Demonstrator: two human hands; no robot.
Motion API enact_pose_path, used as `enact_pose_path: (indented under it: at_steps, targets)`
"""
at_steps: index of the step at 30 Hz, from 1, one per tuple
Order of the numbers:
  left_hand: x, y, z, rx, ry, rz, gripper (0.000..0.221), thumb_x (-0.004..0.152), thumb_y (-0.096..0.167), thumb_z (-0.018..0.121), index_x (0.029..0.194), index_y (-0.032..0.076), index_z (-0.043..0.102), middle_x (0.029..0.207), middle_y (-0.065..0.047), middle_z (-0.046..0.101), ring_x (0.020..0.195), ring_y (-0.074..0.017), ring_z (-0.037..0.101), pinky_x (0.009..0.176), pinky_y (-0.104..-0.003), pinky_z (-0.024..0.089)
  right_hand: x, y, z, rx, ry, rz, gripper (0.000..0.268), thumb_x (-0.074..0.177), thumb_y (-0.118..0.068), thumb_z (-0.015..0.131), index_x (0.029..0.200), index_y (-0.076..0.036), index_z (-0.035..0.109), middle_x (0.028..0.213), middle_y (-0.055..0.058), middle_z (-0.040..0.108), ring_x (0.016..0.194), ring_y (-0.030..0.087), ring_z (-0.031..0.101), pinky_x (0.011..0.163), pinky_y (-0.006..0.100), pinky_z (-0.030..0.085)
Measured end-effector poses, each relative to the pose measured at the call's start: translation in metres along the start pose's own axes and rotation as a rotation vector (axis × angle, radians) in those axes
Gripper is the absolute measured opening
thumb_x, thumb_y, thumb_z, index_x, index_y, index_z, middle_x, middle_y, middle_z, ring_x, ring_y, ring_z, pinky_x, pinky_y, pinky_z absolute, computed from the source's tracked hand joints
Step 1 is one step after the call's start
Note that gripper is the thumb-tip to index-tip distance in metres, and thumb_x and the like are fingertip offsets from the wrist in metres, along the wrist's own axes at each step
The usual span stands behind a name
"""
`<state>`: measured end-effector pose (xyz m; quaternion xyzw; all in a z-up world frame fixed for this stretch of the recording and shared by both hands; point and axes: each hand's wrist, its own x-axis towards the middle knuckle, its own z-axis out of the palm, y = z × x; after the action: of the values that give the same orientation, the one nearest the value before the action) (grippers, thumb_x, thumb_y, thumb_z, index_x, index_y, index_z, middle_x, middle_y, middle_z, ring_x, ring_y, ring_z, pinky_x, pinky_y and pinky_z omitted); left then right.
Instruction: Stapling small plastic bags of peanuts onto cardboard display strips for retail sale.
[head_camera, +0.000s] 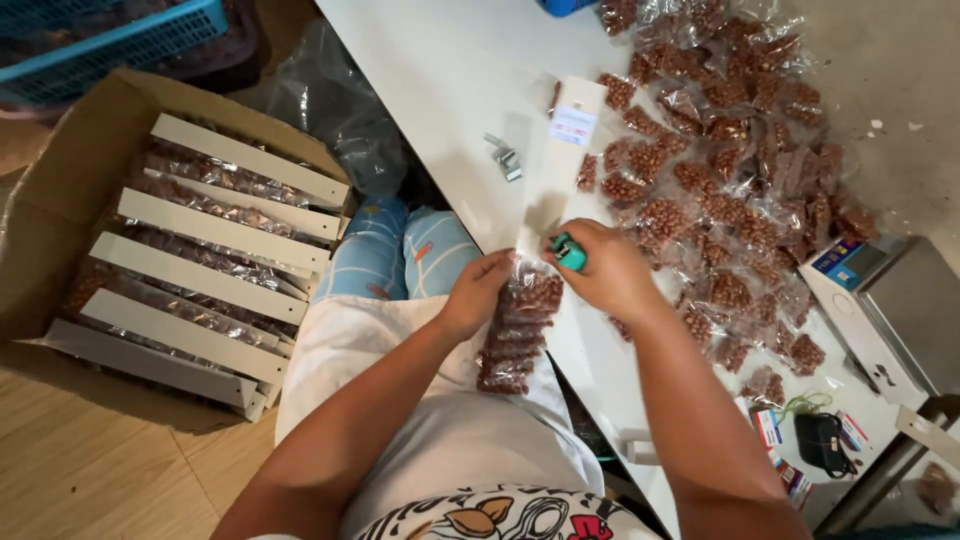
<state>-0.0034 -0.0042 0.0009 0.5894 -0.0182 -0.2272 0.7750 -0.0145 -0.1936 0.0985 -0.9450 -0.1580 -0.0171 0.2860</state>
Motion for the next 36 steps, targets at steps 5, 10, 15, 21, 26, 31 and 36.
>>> enact_pose_path:
  at_steps: [5, 10, 15, 21, 26, 31, 36]
  targets:
    - [0.007, -0.031, -0.008, 0.043, 0.013, 0.080, 0.036, 0.103, 0.038, 0.065, 0.122, 0.008, 0.074, 0.103, -0.010, 0.076, 0.099, -0.0148, 0.066, 0.101, -0.042, 0.051, 0.000, 0.024, 0.037, -0.027, 0.224, 0.036, 0.026, 0.085, -0.031, 0.083, 0.105, -0.018, 0.072, 0.094, 0.003, 0.072, 0.093, 0.032, 0.072, 0.080, 0.041, 0.058]
    - [0.006, -0.040, -0.006, 0.163, 0.057, 0.198, 0.030, 0.107, 0.029, 0.058, 0.124, 0.010, 0.072, 0.094, -0.016, 0.076, 0.089, -0.0173, 0.070, 0.089, -0.042, 0.056, 0.004, 0.029, 0.038, 0.085, 0.315, 0.215, 0.029, 0.079, -0.036, 0.091, 0.097, -0.023, 0.072, 0.079, -0.003, 0.071, 0.077, 0.021, 0.071, 0.069, 0.031, 0.056]
    - [-0.031, 0.033, 0.004, 0.268, 0.019, 0.272, 0.045, 0.108, 0.027, 0.046, 0.150, 0.011, 0.054, 0.130, -0.026, 0.067, 0.124, -0.0422, 0.060, 0.106, -0.056, 0.047, 0.038, -0.002, 0.035, 0.962, 0.917, 0.570, 0.031, 0.096, -0.036, 0.070, 0.094, -0.009, 0.055, 0.072, 0.016, 0.067, 0.057, 0.031, 0.074, 0.049, 0.038, 0.061]
    - [-0.042, 0.054, 0.010, 0.449, -0.020, 0.219, 0.052, 0.106, 0.029, 0.040, 0.157, 0.035, 0.042, 0.104, -0.020, 0.078, 0.105, -0.0395, 0.072, 0.105, -0.050, 0.053, 0.058, -0.029, 0.048, 1.288, 0.821, 0.842, 0.088, 0.083, -0.066, 0.062, 0.146, -0.006, 0.051, 0.145, 0.021, 0.056, 0.136, 0.032, 0.052, 0.115, 0.047, 0.037]
    - [-0.049, 0.071, 0.020, 0.602, -0.048, 0.094, 0.051, 0.102, 0.031, 0.042, 0.153, 0.023, 0.046, 0.137, -0.026, 0.063, 0.129, -0.0511, 0.052, 0.118, -0.056, 0.038, 0.062, 0.031, 0.090, 1.548, 0.866, 0.896, 0.045, 0.080, -0.053, 0.059, 0.064, -0.011, 0.054, 0.051, 0.011, 0.052, 0.039, 0.027, 0.055, 0.036, 0.043, 0.051]
    - [0.020, -0.047, -0.024, 0.327, 0.218, 0.241, 0.029, 0.098, 0.017, 0.060, 0.122, 0.003, 0.068, 0.123, -0.020, 0.067, 0.116, -0.0374, 0.060, 0.106, -0.051, 0.046, 0.022, 0.094, 0.101, 0.538, 0.424, 1.052, 0.058, 0.082, -0.059, 0.068, 0.105, -0.006, 0.067, 0.090, 0.019, 0.067, 0.085, 0.037, 0.067, 0.070, 0.054, 0.057]
    - [0.037, -0.046, -0.035, -0.026, 0.354, -0.164, 0.020, 0.093, 0.020, 0.060, 0.104, 0.009, 0.073, 0.101, -0.012, 0.070, 0.098, -0.0279, 0.064, 0.098, -0.048, 0.048, -0.045, 0.094, 0.103, -0.471, -0.017, 1.025, 0.059, 0.077, -0.051, 0.069, 0.118, -0.009, 0.065, 0.115, 0.019, 0.070, 0.107, 0.049, 0.069, 0.089, 0.063, 0.057]
